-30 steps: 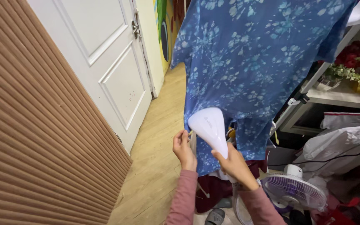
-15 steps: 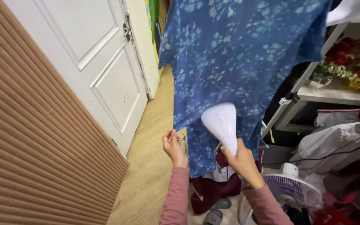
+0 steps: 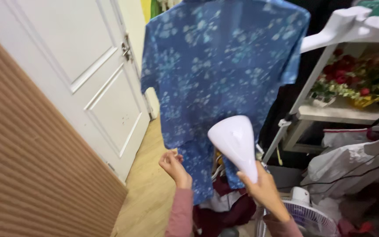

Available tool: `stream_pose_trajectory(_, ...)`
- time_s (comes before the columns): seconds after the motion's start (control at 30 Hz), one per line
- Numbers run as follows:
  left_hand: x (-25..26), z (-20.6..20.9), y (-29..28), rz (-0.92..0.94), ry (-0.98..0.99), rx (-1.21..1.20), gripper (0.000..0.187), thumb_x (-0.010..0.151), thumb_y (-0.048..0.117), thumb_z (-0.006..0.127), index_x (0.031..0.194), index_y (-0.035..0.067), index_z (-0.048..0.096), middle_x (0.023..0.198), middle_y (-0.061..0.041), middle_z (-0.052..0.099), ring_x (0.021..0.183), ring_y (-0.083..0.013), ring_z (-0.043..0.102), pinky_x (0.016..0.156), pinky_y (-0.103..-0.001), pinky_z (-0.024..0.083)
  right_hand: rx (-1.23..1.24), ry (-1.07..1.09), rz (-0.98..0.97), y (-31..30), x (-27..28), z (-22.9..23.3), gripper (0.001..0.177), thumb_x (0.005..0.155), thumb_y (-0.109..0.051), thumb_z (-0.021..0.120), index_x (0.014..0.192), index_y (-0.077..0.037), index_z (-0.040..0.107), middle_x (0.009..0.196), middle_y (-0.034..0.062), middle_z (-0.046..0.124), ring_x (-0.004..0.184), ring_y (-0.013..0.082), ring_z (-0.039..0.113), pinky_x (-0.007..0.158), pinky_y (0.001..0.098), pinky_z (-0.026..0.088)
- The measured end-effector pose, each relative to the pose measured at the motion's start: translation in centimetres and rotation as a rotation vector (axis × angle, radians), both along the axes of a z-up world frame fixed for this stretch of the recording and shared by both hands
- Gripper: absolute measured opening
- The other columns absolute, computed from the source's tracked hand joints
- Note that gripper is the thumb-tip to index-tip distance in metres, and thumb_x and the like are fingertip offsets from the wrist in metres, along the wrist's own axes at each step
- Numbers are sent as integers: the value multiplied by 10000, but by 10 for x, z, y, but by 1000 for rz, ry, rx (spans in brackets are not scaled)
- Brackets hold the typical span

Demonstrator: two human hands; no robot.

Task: The person steams a blue floral shirt hanging on a rack, moving the handheld steamer over the front, sleeves, and back. The person then switches to a white shirt with purple floral patterns and steams its front and sleeves.

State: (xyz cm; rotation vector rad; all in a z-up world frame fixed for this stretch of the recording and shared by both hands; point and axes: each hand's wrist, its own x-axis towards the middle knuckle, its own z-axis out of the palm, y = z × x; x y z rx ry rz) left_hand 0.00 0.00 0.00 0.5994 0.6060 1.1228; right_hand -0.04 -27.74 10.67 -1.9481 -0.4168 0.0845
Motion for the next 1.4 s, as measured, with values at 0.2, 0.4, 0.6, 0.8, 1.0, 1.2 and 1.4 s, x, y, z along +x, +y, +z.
stream_pose_trajectory(0.2, 44, 55, -143, -299, -38, 468, 165, 1027, 125, 513, 1175, 55, 534, 907, -61, 648, 750, -146, 624, 717, -296, 552, 642, -31, 178, -89, 84, 53, 568, 916, -391, 659, 1317, -1, 557, 865, 82, 633, 642, 158, 619, 534, 306, 502)
stream_pose_trajectory(0.4, 122, 174, -227, -735, -117, 1013, 135, 1047, 90, 541, 1127, 22, 626, 972, -81, 738, 931, -143, 716, 847, -279, 568, 749, -415, 133, -166, 192, 150, 637, 957, -349, 679, 1427, 56, 533, 1281, 96, 621, 1162, 177, 582, 1014, 305, 457)
stream_pose_trajectory(0.6, 195, 261, -269, -677, -265, 1286, 281, 1046, 77, 576, 1321, 22, 570, 1235, -143, 679, 1138, -232, 698, 962, -322, 556, 872, -491, 211, -192, 264, 228, 665, 1027, -427, 689, 1476, 33, 517, 1324, 84, 583, 1229, 185, 568, 1112, 345, 461)
stream_pose_trajectory(0.8, 255, 294, -294, -597, -371, 1346, 513, 1037, 68, 547, 1527, 28, 402, 1545, -189, 483, 1386, -277, 553, 1051, -343, 517, 651, -563, 303, -181, 290, 259, 686, 1000, -474, 586, 1466, 21, 495, 1377, 135, 584, 1322, 219, 579, 1149, 348, 475)
stream_pose_trajectory(1.0, 261, 300, -302, -629, -336, 1303, 483, 1058, 65, 517, 1534, 30, 442, 1501, -172, 552, 1328, -293, 605, 1075, -342, 505, 750, -423, 319, -175, 304, 253, 578, 1012, -333, 579, 1449, 34, 493, 1364, 138, 591, 1242, 200, 588, 1076, 348, 497)
stream_pose_trajectory(1.2, 214, 314, -284, -560, -319, 1352, 443, 1040, 62, 550, 1476, 47, 471, 1443, -156, 578, 1297, -280, 629, 999, -340, 550, 746, -369, 334, -174, 311, 242, 533, 1021, -219, 616, 1470, 52, 522, 1329, 124, 613, 1204, 176, 597, 1072, 319, 488)
stream_pose_trajectory(1.4, 150, 336, -243, -328, -271, 1510, 356, 1063, 43, 567, 1415, 54, 517, 1338, -129, 629, 1222, -271, 668, 1007, -340, 559, 509, -564, 89, -173, 292, 227, 655, 1041, -323, 589, 1591, -16, 409, 1307, 96, 571, 1179, 212, 566, 999, 396, 505)
